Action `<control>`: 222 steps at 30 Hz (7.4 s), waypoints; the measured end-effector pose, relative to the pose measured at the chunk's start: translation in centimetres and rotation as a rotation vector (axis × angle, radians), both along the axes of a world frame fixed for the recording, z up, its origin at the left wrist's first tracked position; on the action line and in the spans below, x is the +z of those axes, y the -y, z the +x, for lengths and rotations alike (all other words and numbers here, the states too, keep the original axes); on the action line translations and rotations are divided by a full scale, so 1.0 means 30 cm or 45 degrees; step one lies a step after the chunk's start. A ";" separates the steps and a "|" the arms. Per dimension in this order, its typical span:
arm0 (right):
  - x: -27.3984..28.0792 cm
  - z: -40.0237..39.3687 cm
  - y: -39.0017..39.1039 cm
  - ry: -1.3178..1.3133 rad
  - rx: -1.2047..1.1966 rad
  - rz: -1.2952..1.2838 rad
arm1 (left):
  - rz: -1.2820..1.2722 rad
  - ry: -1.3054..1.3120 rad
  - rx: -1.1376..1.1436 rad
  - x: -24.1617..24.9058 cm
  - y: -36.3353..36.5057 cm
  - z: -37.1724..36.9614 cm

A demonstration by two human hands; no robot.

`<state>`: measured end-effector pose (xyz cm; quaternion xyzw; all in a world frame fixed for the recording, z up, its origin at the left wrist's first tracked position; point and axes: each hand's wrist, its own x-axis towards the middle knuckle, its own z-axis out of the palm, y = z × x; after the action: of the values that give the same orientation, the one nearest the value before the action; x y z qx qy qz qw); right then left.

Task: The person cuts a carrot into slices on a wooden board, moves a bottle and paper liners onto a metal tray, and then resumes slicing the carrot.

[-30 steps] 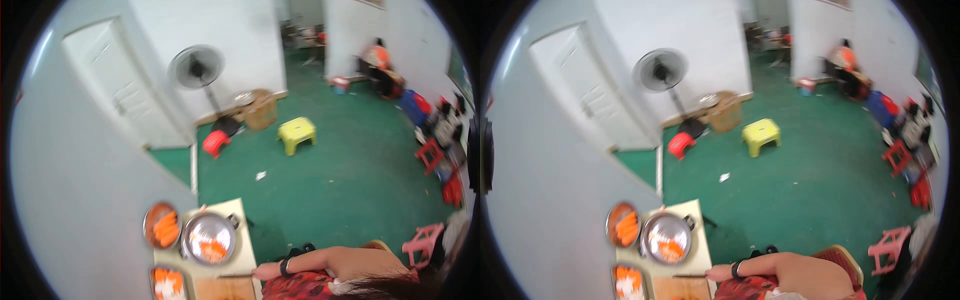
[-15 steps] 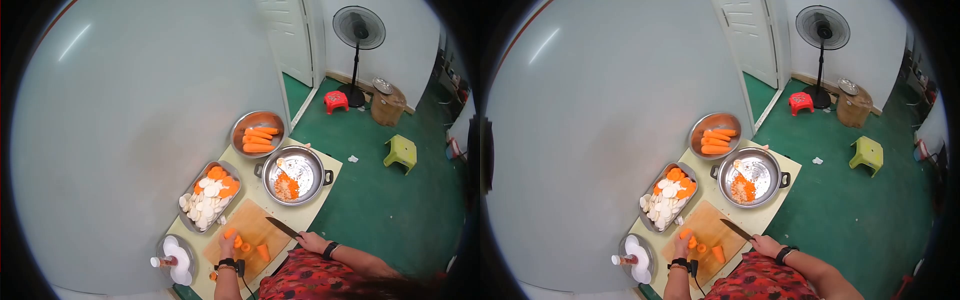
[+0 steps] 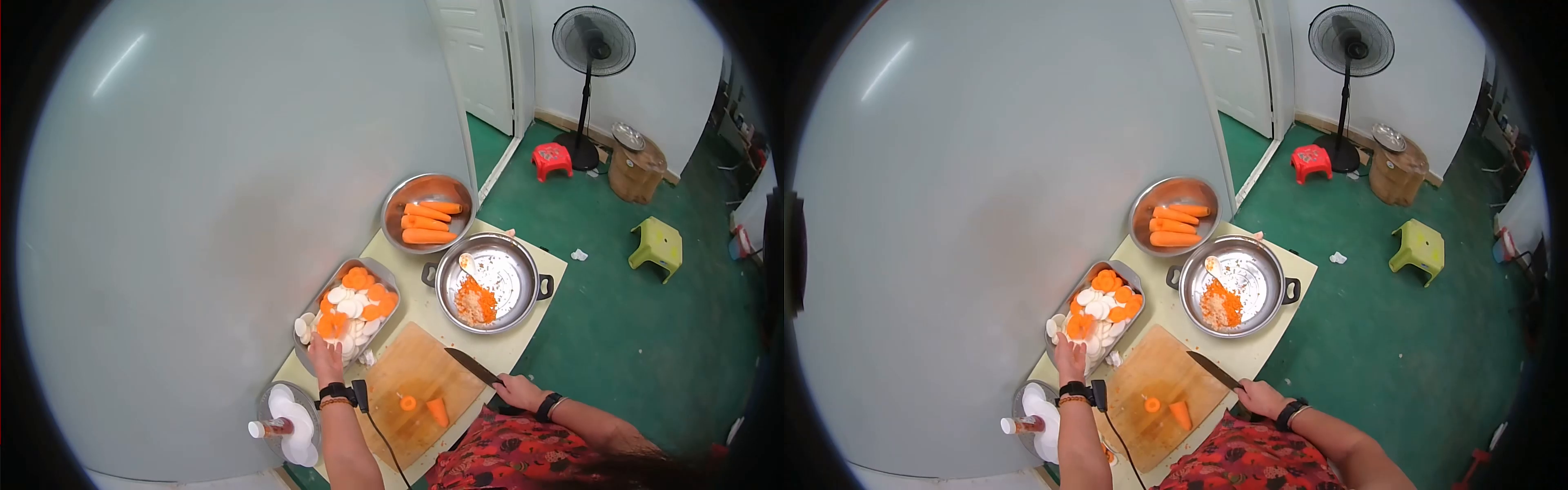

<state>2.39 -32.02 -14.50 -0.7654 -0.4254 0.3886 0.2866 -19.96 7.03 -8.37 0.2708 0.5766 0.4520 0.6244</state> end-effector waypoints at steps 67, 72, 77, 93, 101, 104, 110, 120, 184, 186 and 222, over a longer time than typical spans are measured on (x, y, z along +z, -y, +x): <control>0.005 -0.108 -0.242 0.378 0.910 0.270 | 0.761 -1.166 -0.683 -0.403 0.988 -0.015; 0.006 -0.114 -0.244 0.446 0.945 0.315 | 0.891 -1.087 -0.727 -0.426 0.962 -0.032; 0.050 -0.125 -0.247 0.479 0.919 0.328 | 0.865 -1.114 -0.823 -0.357 0.933 -0.012; 0.084 -0.149 -0.256 0.550 0.938 0.225 | 1.125 -1.412 -0.739 -0.447 0.945 -0.040; 0.098 -0.177 -0.301 0.513 0.936 0.145 | 1.196 -1.369 -0.662 -0.451 0.920 -0.037; 0.095 -0.180 -0.317 0.509 0.969 0.135 | 1.198 -1.385 -0.625 -0.464 0.924 -0.042; 0.066 -0.174 -0.336 0.532 1.039 0.160 | 1.210 -1.441 -0.542 -0.482 0.932 -0.042; 0.009 -0.202 -0.403 0.404 1.063 -0.054 | 1.110 -1.393 -0.640 -0.480 0.937 -0.058; 0.055 -0.191 -0.355 0.450 1.106 0.158 | 1.134 -1.013 -0.542 -0.467 0.933 -0.073; 0.037 -0.193 -0.344 0.498 1.094 0.233 | 1.147 -1.051 -0.564 -0.463 0.932 -0.074; -0.034 -0.209 -0.391 0.340 1.041 0.127 | 1.188 -1.097 -0.548 -0.477 0.947 -0.101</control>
<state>-3.87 -20.29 -15.52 -0.5628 -0.7452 0.3467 0.0883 -22.98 -21.38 -22.68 0.7776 0.4517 0.3708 0.2322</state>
